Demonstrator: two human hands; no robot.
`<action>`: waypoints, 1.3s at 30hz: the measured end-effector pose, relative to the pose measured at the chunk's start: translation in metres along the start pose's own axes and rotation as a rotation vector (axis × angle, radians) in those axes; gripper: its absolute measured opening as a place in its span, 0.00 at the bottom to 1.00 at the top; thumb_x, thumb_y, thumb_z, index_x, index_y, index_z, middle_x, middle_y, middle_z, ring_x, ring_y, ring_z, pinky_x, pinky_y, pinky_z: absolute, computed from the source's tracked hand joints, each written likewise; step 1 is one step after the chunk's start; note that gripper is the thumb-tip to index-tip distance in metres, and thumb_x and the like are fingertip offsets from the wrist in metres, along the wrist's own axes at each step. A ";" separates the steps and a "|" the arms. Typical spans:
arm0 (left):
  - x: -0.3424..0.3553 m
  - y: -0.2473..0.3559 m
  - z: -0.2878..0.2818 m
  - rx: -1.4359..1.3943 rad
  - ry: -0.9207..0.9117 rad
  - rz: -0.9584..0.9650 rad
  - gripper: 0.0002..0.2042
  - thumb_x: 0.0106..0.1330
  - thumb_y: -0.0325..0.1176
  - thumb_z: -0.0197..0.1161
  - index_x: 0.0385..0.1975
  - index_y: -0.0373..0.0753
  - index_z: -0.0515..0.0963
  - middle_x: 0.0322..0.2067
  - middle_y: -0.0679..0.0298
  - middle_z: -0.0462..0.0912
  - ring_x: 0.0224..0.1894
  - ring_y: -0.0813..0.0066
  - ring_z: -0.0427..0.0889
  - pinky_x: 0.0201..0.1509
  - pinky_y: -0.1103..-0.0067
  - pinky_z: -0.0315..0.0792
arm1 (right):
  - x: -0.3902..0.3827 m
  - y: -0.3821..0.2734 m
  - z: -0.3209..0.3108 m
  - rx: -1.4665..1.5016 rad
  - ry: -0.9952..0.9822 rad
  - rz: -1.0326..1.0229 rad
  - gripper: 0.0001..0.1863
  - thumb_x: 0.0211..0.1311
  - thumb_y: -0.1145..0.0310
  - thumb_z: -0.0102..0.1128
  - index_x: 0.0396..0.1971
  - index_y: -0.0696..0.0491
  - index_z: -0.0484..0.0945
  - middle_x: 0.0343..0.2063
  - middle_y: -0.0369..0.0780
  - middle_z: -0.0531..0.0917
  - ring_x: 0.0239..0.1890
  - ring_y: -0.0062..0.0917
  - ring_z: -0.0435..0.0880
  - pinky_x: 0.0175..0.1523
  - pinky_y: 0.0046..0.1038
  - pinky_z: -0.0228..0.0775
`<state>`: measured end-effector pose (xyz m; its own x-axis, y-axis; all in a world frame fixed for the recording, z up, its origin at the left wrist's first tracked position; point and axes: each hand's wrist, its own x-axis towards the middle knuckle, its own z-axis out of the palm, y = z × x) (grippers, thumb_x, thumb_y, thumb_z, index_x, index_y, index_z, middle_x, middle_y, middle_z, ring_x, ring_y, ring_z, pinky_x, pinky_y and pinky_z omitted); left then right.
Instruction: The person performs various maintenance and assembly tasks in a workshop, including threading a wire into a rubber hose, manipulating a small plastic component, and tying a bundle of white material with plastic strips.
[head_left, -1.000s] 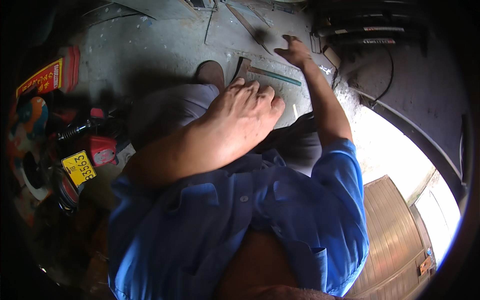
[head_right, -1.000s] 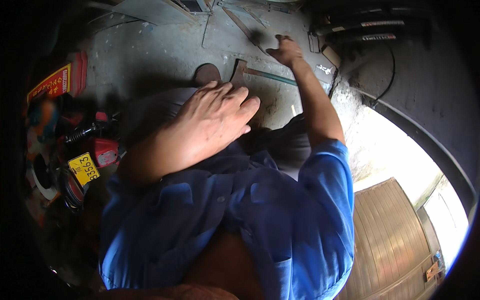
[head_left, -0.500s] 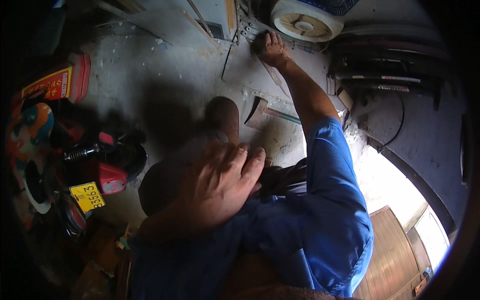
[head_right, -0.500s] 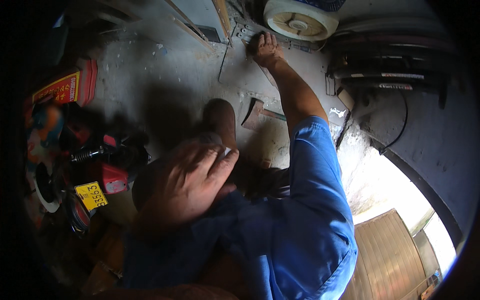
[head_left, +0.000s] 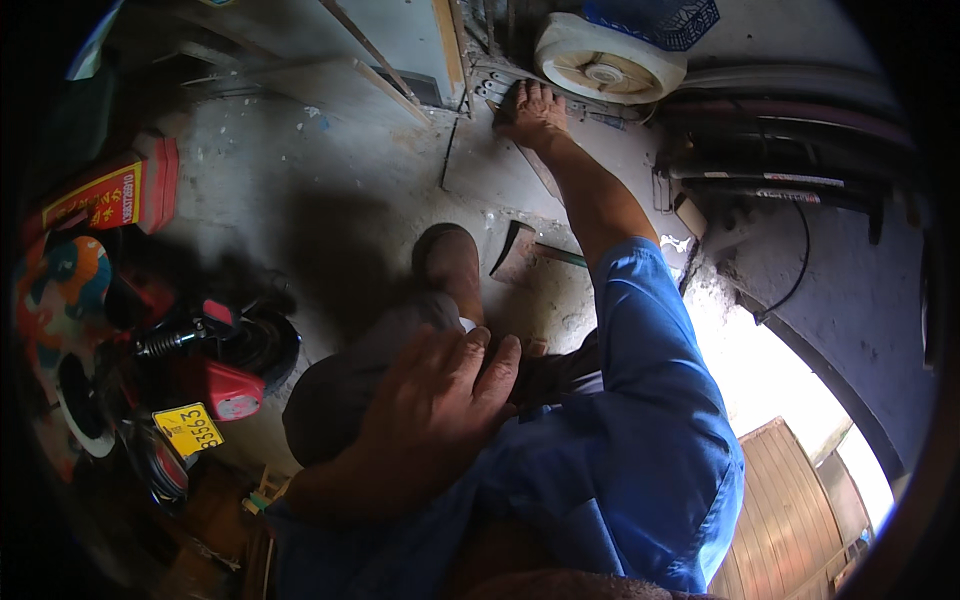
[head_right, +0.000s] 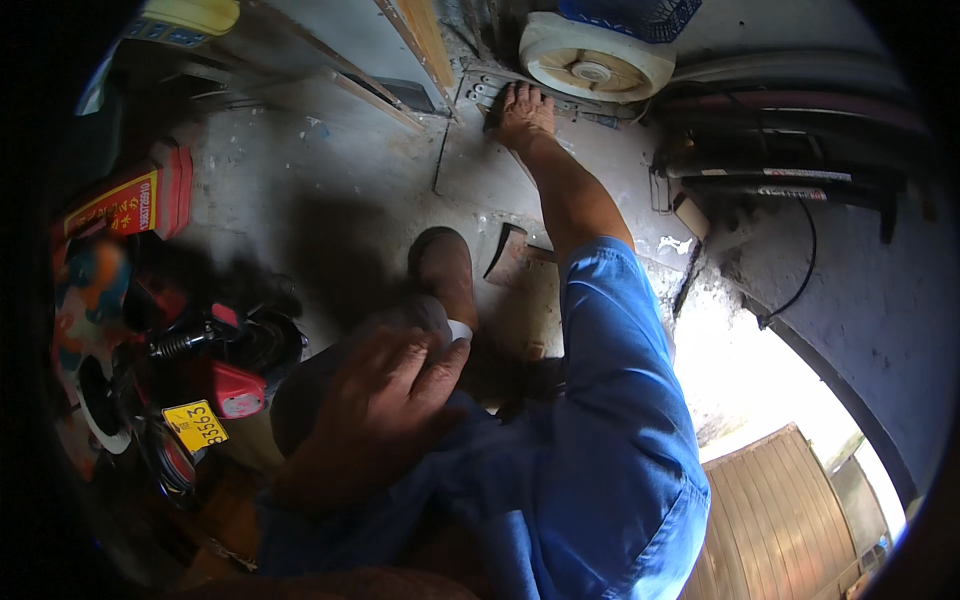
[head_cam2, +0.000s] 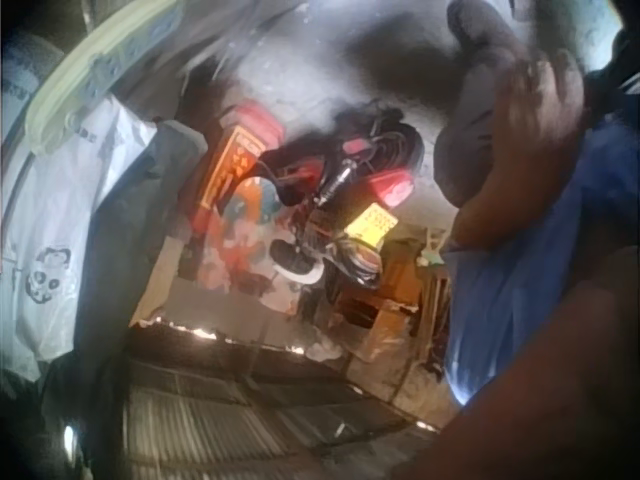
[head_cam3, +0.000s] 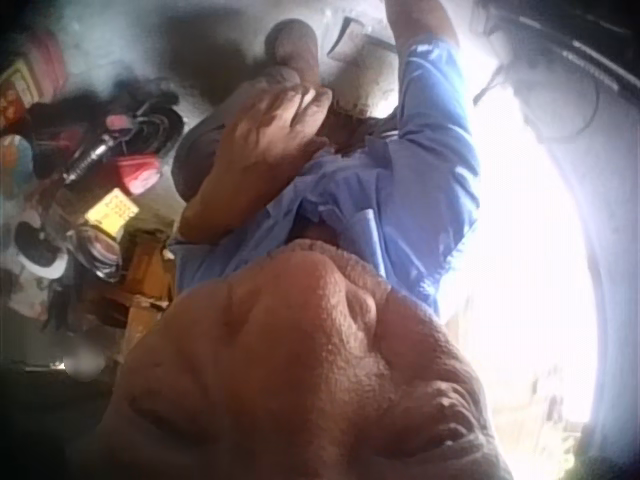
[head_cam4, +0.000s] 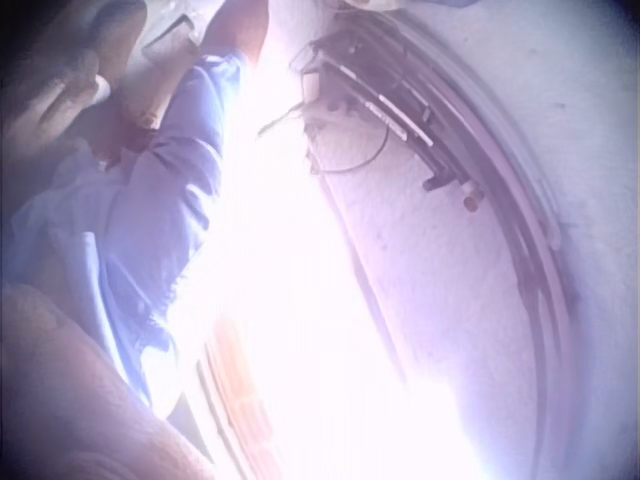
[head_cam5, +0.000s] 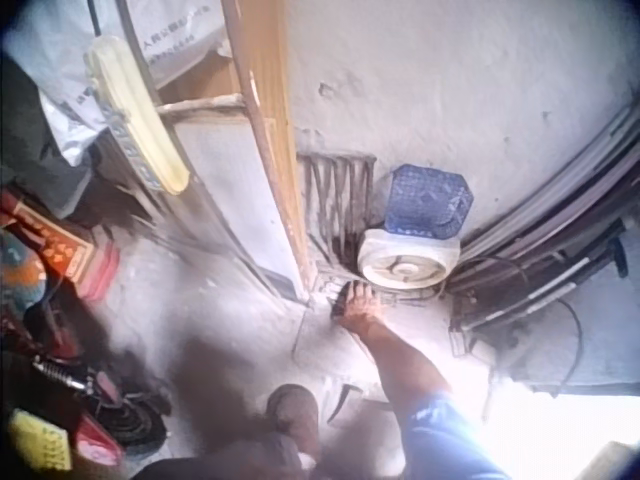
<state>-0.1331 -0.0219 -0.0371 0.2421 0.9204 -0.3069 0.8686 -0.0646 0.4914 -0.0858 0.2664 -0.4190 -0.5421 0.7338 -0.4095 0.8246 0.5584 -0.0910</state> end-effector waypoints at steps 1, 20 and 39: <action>0.001 0.001 -0.001 -0.001 -0.001 0.000 0.25 0.65 0.42 0.62 0.59 0.34 0.74 0.51 0.48 0.78 0.55 0.54 0.78 0.64 0.58 0.69 | -0.001 0.000 0.010 0.000 -0.003 -0.013 0.57 0.52 0.34 0.61 0.73 0.56 0.53 0.70 0.47 0.61 0.71 0.39 0.59 0.70 0.45 0.52; 0.010 0.016 -0.005 0.062 -0.001 0.029 0.23 0.65 0.39 0.60 0.57 0.34 0.75 0.49 0.49 0.79 0.50 0.56 0.79 0.60 0.61 0.71 | -0.045 0.024 0.044 0.130 0.037 0.060 0.46 0.48 0.43 0.74 0.66 0.47 0.67 0.57 0.42 0.72 0.63 0.38 0.68 0.64 0.43 0.61; 0.009 0.026 0.019 0.051 0.144 0.093 0.15 0.64 0.33 0.61 0.49 0.36 0.78 0.42 0.54 0.78 0.44 0.62 0.80 0.58 0.64 0.73 | -0.147 0.057 0.118 0.169 0.176 0.157 0.29 0.58 0.48 0.64 0.57 0.44 0.75 0.55 0.44 0.76 0.59 0.42 0.74 0.61 0.43 0.69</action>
<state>-0.0998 -0.0224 -0.0430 0.2612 0.9551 -0.1400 0.8669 -0.1683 0.4692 0.0602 0.1446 -0.4707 -0.4135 0.8703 -0.2678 0.9078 0.3712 -0.1953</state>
